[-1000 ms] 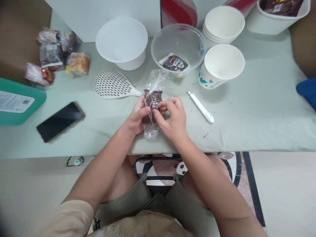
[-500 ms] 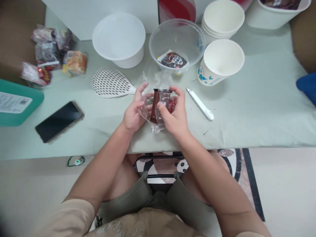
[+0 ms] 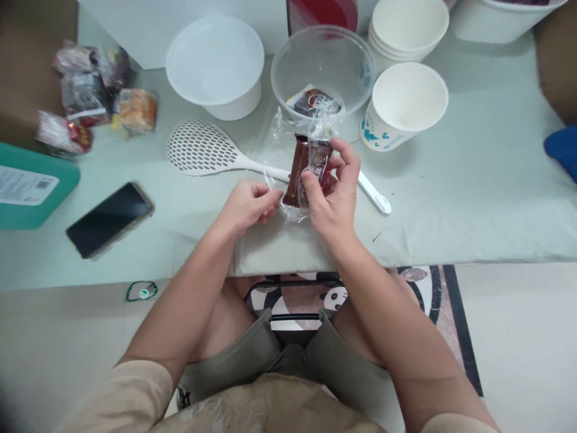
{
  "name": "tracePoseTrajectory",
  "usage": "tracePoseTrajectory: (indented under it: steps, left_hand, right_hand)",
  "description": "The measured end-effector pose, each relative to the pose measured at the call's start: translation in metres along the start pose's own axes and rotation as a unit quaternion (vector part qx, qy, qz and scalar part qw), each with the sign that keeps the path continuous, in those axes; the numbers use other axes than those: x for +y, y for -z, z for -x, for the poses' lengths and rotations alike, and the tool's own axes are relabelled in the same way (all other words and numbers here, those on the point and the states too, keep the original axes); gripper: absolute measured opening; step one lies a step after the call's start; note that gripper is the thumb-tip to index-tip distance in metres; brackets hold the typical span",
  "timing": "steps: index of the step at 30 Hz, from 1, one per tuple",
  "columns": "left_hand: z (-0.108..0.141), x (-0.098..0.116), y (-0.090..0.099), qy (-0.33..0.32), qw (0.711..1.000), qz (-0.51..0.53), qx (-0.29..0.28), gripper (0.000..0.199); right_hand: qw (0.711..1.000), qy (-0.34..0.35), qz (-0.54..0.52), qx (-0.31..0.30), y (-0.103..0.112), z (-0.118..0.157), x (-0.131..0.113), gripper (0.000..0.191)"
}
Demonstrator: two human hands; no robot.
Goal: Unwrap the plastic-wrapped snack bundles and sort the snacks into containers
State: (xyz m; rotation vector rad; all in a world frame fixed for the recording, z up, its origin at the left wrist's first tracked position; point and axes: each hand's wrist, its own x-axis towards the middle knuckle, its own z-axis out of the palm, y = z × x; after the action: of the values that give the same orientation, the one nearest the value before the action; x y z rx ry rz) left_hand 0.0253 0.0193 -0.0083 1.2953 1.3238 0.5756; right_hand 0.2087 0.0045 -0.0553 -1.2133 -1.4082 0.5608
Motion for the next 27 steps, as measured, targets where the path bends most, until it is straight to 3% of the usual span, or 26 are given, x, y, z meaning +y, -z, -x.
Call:
tracePoseTrajectory:
  steps: [3,7,10,14,17,21,27]
  left_hand:
    - [0.003,0.006,0.005,0.000,0.999,-0.012,-0.035,0.026]
    - [0.003,0.006,0.016,-0.032,0.994,0.061,-0.085,0.019]
    - [0.002,0.002,0.018,-0.047,0.979,0.157,-0.119,0.017]
    - [-0.002,-0.003,0.011,-0.031,0.945,0.305,-0.110,0.033]
    - [-0.003,-0.002,0.007,-0.026,0.954,0.257,-0.155,0.050]
    - [0.002,0.001,0.014,-0.020,0.965,0.123,-0.232,0.043]
    - [0.005,-0.001,0.031,-0.021,0.963,0.179,-0.199,0.045]
  right_hand:
    - [1.000,0.003,-0.017,0.026,0.002,-0.003,0.006,0.058]
    - [0.998,-0.014,-0.043,0.042,0.004,-0.007,0.029,0.054]
    - [0.989,-0.092,-0.113,0.017,0.003,-0.010,0.038,0.049]
    - [0.952,-0.191,-0.239,-0.005,-0.003,-0.011,0.033,0.046]
    - [0.953,-0.190,-0.234,-0.016,-0.005,-0.010,0.030,0.046]
    - [0.957,-0.198,-0.211,0.006,-0.002,-0.012,0.035,0.045]
    - [0.928,-0.264,-0.261,0.014,0.009,-0.018,0.032,0.044]
